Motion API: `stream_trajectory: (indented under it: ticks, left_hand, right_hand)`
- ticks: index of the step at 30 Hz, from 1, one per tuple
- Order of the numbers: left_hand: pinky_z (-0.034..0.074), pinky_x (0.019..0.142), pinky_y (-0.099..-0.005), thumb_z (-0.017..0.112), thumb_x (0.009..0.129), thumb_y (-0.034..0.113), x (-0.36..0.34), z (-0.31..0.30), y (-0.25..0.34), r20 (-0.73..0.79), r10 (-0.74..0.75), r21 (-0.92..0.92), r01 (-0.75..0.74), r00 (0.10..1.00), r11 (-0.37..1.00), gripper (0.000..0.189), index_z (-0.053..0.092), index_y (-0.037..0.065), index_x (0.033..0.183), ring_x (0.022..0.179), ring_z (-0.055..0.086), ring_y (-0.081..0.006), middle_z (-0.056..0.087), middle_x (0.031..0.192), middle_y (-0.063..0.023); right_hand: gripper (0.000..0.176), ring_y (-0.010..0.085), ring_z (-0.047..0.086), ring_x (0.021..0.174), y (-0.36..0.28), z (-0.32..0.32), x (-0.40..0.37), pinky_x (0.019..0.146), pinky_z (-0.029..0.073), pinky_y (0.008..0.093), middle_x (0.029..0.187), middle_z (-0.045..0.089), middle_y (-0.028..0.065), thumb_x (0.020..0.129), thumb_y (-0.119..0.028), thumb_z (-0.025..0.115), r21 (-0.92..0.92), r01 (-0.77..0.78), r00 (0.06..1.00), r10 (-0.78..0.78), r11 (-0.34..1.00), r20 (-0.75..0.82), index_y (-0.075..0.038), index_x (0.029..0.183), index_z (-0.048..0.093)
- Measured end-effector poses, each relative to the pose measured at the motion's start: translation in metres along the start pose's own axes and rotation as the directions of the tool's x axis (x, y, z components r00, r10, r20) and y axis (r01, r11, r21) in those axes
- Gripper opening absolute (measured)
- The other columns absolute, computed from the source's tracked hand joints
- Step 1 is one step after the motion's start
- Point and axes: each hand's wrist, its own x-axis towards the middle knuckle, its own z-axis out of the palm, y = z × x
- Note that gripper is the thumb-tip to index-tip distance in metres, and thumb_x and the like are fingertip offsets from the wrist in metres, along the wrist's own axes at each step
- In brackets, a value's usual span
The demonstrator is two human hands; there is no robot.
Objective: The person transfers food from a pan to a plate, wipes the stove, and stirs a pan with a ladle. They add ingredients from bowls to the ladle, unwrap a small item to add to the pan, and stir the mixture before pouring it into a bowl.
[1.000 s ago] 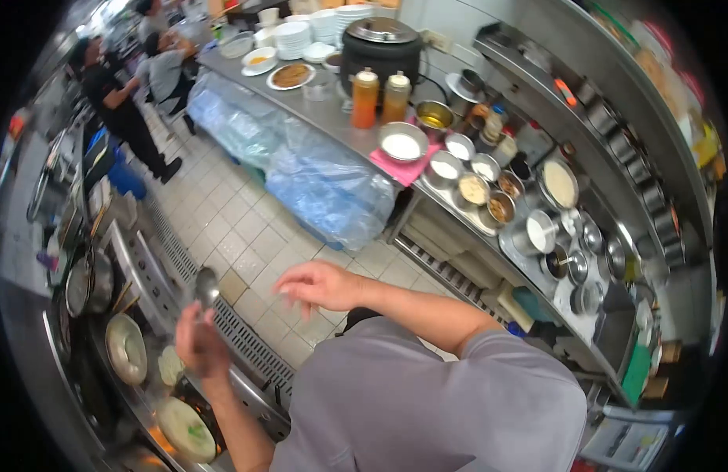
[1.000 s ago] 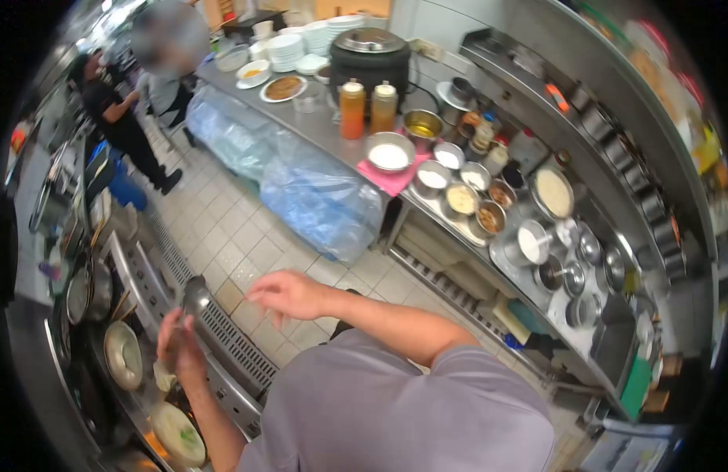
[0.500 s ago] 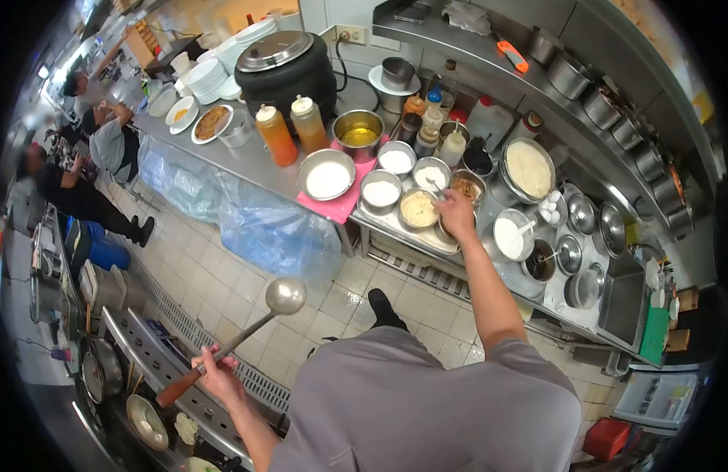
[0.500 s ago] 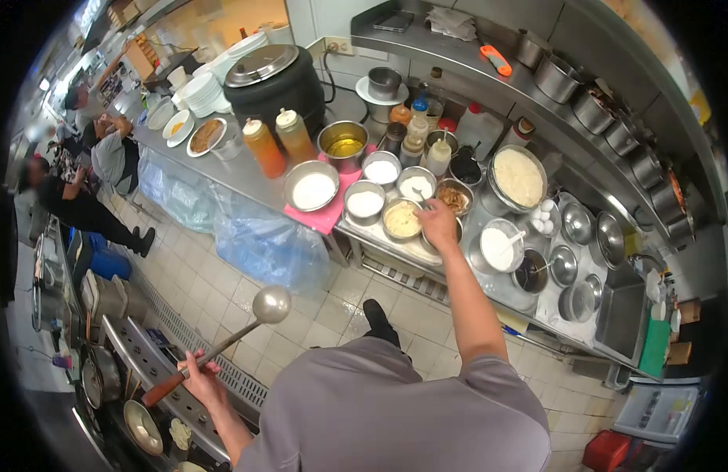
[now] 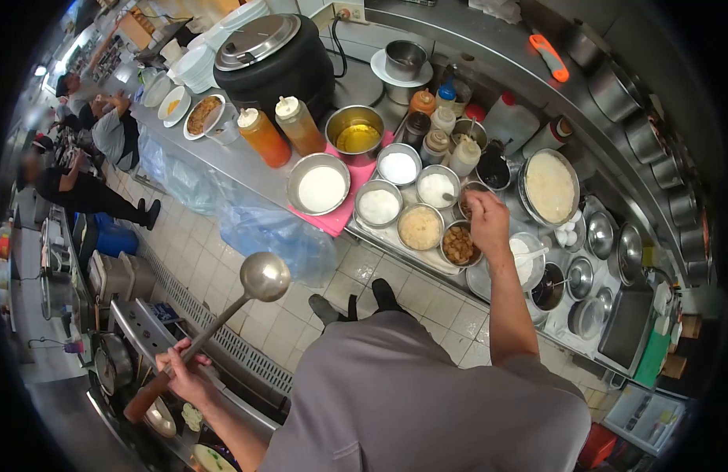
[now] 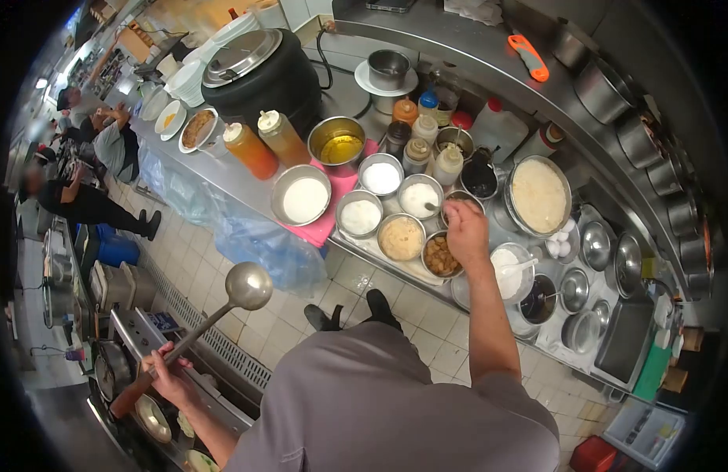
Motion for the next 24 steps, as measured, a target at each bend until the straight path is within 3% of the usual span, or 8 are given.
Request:
stream_trajectory:
  ticks: [3, 5, 8, 10, 11, 15, 17, 24]
  left_hand:
    - [0.051, 0.047, -0.0274, 0.051, 0.104, 0.026, 0.011, 0.017, 0.004, 0.1, 0.054, -0.12, -0.042, 0.993, 0.992, 0.025, 0.048, 0.003, 0.095, 0.055, 0.06, -0.0184, 0.066, 0.098, -0.0221]
    - [0.053, 0.049, -0.0298, 0.045, 0.105, 0.033, 0.018, 0.032, 0.008, 0.198, 0.105, -0.192, -0.067, 0.974, 0.979, 0.031, 0.053, 0.003, 0.105, 0.058, 0.062, -0.021, 0.067, 0.101, -0.0216]
    - [0.053, 0.049, -0.0293, 0.046, 0.105, 0.033, 0.022, 0.062, 0.017, 0.252, 0.151, -0.255, -0.085, 0.956, 0.963, 0.032, 0.054, 0.002, 0.108, 0.059, 0.063, -0.0211, 0.067, 0.102, -0.0219]
    - [0.057, 0.052, -0.0316, 0.047, 0.105, 0.029, 0.027, 0.073, 0.017, 0.295, 0.184, -0.299, -0.092, 0.938, 0.95, 0.029, 0.053, 0.001, 0.109, 0.06, 0.065, -0.0233, 0.066, 0.102, -0.0241]
    - [0.057, 0.052, -0.0313, 0.046, 0.105, 0.029, 0.026, 0.08, 0.018, 0.308, 0.189, -0.325, -0.084, 0.932, 0.942, 0.029, 0.053, 0.001, 0.109, 0.06, 0.065, -0.0234, 0.066, 0.102, -0.0243]
    - [0.057, 0.052, -0.0308, 0.044, 0.105, 0.029, 0.028, 0.097, 0.017, 0.354, 0.217, -0.37, -0.077, 0.91, 0.926, 0.03, 0.053, 0.001, 0.11, 0.06, 0.065, -0.0235, 0.065, 0.103, -0.0248]
    - [0.056, 0.051, -0.0305, 0.044, 0.106, 0.03, 0.029, 0.102, 0.015, 0.358, 0.209, -0.376, -0.065, 0.91, 0.924, 0.03, 0.053, 0.001, 0.11, 0.06, 0.064, -0.0233, 0.065, 0.103, -0.0249]
    - [0.055, 0.048, -0.0289, 0.041, 0.106, 0.031, 0.03, 0.11, 0.011, 0.347, 0.155, -0.389, -0.009, 0.925, 0.921, 0.031, 0.052, 0.002, 0.108, 0.059, 0.064, -0.0224, 0.066, 0.103, -0.0255]
  right_hand:
    - [0.016, 0.0386, 0.066, 0.082, -0.016, 0.03, 0.019, 0.078, 0.052, 0.0418, 0.09, 0.07, 0.018, 0.092, -0.009, 0.058, 0.354, -0.231, 0.945, 0.295, 0.906, -0.139, -0.001, 0.1, 0.07]
    - [0.017, 0.0391, 0.067, 0.08, -0.007, 0.08, 0.041, 0.076, 0.053, 0.0433, 0.085, 0.07, 0.0191, 0.093, -0.011, 0.057, 0.295, -0.061, 0.95, 0.146, 0.954, -0.277, 0.0, 0.094, 0.07]
    - [0.018, 0.0202, 0.068, 0.069, 0.035, 0.15, 0.059, 0.064, 0.053, 0.0342, 0.078, 0.071, 0.0093, 0.094, -0.013, 0.059, -0.018, 0.002, 0.941, -0.008, 1.0, -0.339, 0.001, 0.094, 0.071]
    - [0.02, 0.0178, 0.066, 0.066, 0.073, 0.195, 0.064, 0.06, 0.051, 0.0338, 0.075, 0.071, 0.0075, 0.093, -0.016, 0.059, 0.212, -0.512, 0.792, 0.553, 0.832, -0.258, -0.001, 0.088, 0.071]
    - [0.019, 0.0175, 0.064, 0.064, 0.098, 0.219, 0.065, 0.058, 0.05, 0.0347, 0.07, 0.069, 0.0074, 0.092, -0.015, 0.061, 0.386, -0.597, 0.697, 0.693, 0.704, -0.185, -0.001, 0.083, 0.071]
    - [0.017, 0.0143, 0.06, 0.061, 0.051, 0.17, 0.065, 0.055, 0.048, 0.0305, 0.071, 0.067, 0.0059, 0.093, -0.014, 0.061, 0.337, -0.588, 0.767, 0.639, 0.735, -0.057, -0.001, 0.087, 0.07]
    - [0.019, 0.0201, 0.063, 0.061, 0.03, 0.143, 0.068, 0.056, 0.053, 0.0342, 0.079, 0.069, 0.012, 0.093, -0.015, 0.063, 0.578, -0.675, 0.656, 0.732, 0.459, 0.185, 0.002, 0.098, 0.069]
    - [0.017, 0.0118, 0.058, 0.059, 0.049, 0.129, 0.062, 0.05, 0.052, 0.027, 0.079, 0.066, 0.0078, 0.096, -0.012, 0.062, 0.71, -0.575, 0.692, 0.704, 0.407, 0.157, 0.004, 0.102, 0.067]
